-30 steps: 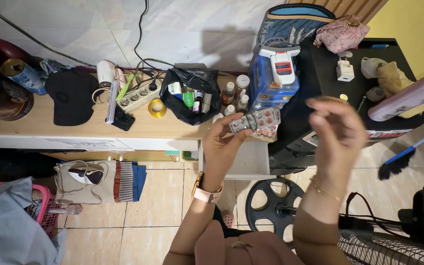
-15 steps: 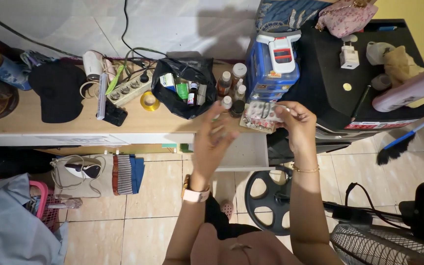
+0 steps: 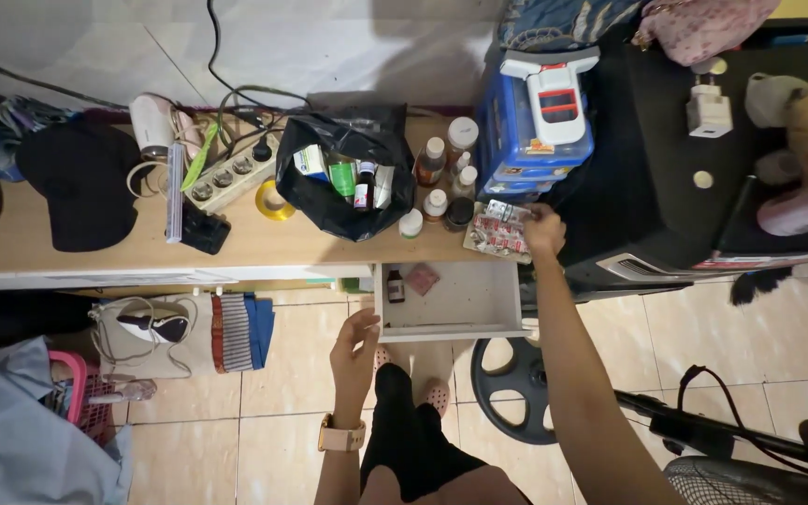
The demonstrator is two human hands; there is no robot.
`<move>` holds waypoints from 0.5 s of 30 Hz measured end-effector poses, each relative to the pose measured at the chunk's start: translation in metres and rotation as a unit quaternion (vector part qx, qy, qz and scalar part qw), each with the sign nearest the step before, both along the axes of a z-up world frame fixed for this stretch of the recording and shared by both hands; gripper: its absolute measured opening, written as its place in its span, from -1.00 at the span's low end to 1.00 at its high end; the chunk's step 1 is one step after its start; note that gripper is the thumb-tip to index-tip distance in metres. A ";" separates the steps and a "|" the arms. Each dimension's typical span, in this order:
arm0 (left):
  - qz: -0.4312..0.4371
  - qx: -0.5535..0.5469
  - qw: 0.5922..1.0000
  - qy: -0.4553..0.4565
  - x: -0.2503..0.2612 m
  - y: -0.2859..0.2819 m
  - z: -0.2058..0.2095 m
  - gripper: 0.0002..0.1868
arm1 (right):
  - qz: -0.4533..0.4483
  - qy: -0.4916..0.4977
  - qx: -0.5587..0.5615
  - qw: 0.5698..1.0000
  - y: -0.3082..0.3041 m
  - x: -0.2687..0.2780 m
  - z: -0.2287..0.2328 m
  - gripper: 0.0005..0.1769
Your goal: The person is organizing various medicine bottles, packets, and supplies in a drawer.
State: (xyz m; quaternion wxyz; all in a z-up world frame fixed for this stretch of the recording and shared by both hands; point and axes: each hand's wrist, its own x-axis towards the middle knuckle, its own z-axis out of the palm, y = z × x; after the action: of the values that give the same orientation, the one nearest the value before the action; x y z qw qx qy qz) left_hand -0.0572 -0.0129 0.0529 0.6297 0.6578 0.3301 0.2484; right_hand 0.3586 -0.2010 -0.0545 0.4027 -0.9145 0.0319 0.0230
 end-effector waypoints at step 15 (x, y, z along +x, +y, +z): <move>0.026 -0.110 0.990 0.084 0.000 -0.001 -0.055 -0.81 | 0.163 -0.368 -0.074 0.913 0.043 -0.098 0.019 -0.93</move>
State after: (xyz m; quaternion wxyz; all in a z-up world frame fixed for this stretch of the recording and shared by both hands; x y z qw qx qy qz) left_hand -0.0573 -0.0135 -0.0025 0.6617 0.5943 0.4240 0.1709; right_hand 0.2602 -0.1583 -0.0350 0.3078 -0.8781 -0.2662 -0.2519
